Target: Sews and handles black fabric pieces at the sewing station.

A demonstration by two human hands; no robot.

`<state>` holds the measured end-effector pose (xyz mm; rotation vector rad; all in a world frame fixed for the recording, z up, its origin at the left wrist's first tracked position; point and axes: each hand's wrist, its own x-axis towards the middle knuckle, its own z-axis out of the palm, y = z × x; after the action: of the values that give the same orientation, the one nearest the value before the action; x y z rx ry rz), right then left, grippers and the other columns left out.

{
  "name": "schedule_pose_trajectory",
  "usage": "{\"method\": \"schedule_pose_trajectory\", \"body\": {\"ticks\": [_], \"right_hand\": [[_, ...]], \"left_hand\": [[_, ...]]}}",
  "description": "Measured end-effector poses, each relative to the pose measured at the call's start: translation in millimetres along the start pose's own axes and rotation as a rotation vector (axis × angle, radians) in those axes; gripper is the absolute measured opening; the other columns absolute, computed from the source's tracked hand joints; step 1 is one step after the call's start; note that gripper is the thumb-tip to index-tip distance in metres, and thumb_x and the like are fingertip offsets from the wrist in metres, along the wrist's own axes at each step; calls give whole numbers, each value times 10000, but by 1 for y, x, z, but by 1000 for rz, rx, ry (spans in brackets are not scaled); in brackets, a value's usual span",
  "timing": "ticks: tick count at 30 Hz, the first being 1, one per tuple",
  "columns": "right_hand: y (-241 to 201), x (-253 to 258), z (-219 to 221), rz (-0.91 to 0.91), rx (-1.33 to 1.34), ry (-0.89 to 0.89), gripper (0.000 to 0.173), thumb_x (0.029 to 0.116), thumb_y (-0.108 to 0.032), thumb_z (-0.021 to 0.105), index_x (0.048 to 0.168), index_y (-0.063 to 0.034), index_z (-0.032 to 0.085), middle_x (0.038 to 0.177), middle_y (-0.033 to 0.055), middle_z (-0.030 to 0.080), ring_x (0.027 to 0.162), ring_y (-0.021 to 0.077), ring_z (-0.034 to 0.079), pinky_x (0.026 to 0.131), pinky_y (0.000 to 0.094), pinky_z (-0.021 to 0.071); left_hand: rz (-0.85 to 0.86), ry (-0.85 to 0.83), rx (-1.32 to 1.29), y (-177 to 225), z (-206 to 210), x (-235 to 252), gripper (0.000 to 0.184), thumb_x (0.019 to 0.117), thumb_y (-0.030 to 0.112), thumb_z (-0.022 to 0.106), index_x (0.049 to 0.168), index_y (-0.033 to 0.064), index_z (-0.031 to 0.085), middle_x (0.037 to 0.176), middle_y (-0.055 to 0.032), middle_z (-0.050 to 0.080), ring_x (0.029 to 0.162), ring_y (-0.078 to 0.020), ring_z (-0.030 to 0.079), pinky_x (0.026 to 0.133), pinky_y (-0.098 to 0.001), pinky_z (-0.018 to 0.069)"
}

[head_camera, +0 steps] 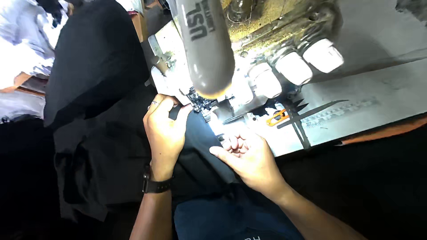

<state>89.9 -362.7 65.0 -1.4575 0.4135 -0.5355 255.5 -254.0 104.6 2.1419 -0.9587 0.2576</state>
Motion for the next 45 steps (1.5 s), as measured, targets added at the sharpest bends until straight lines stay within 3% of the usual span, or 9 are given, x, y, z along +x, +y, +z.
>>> {"method": "schedule_pose_trajectory", "body": {"ticks": [7,18,21,23,25,28,31,36,45], "right_hand": [[2,15,-2,-54,5,48,275,864,-177,814,800,-140,549,655,-89,577,574,-49,523,513,94,427],[-3,6,-5,-32,26,15,320,807,-94,853,792,-127,534,641,-50,590,545,13,533,506,157,443],[-14,-15,-12,100,75,-57,294,825,-59,832,826,-94,540,712,-6,668,617,67,640,582,208,549],[-22,-25,-18,220,187,-77,275,848,11,801,854,-49,533,755,47,724,648,131,726,628,265,641],[-27,-31,-23,295,258,-78,253,860,62,763,869,-33,529,750,63,731,649,155,739,642,280,647],[-35,-32,-17,340,300,-117,284,846,127,730,906,-34,503,710,73,704,623,173,726,630,295,640],[-41,-30,-17,313,273,-143,316,831,132,742,940,-37,498,701,81,695,603,181,724,604,290,641],[-26,-35,-17,250,184,-145,269,868,16,768,951,-59,523,740,30,708,614,139,722,578,255,637],[-18,-11,-14,112,154,-104,224,872,-4,759,968,-57,564,792,-8,685,649,85,707,568,224,632]], "left_hand": [[-127,-46,-17,-4,4,12,366,805,119,779,1137,57,636,996,-23,703,937,-70,690,849,-297,580],[-98,-41,67,2,3,14,256,867,124,768,1107,58,706,1073,-123,709,1017,-262,680,881,-526,529],[-5,16,103,23,-26,-24,451,932,272,747,1303,47,626,1277,-136,645,1209,-273,603,1037,-503,478],[49,-34,2,47,-40,-65,710,862,476,795,1412,88,569,1423,-104,575,1344,-229,521,1113,-461,446],[113,-148,0,64,-24,-103,871,794,603,802,1467,130,515,1516,-101,509,1429,-266,438,1169,-546,346],[155,-19,171,57,13,-122,550,852,244,714,1388,172,615,1524,-64,532,1446,-265,428,1144,-562,292],[122,158,113,56,17,-121,292,918,24,574,1085,154,775,1265,-21,725,1326,-207,576,1152,-510,337],[44,153,44,62,13,-132,291,958,-11,532,1003,118,788,1144,-58,771,1267,-251,631,1160,-521,359],[29,135,30,54,18,-108,291,968,0,518,1012,114,782,1134,-75,776,1230,-262,665,1182,-543,351]]}}
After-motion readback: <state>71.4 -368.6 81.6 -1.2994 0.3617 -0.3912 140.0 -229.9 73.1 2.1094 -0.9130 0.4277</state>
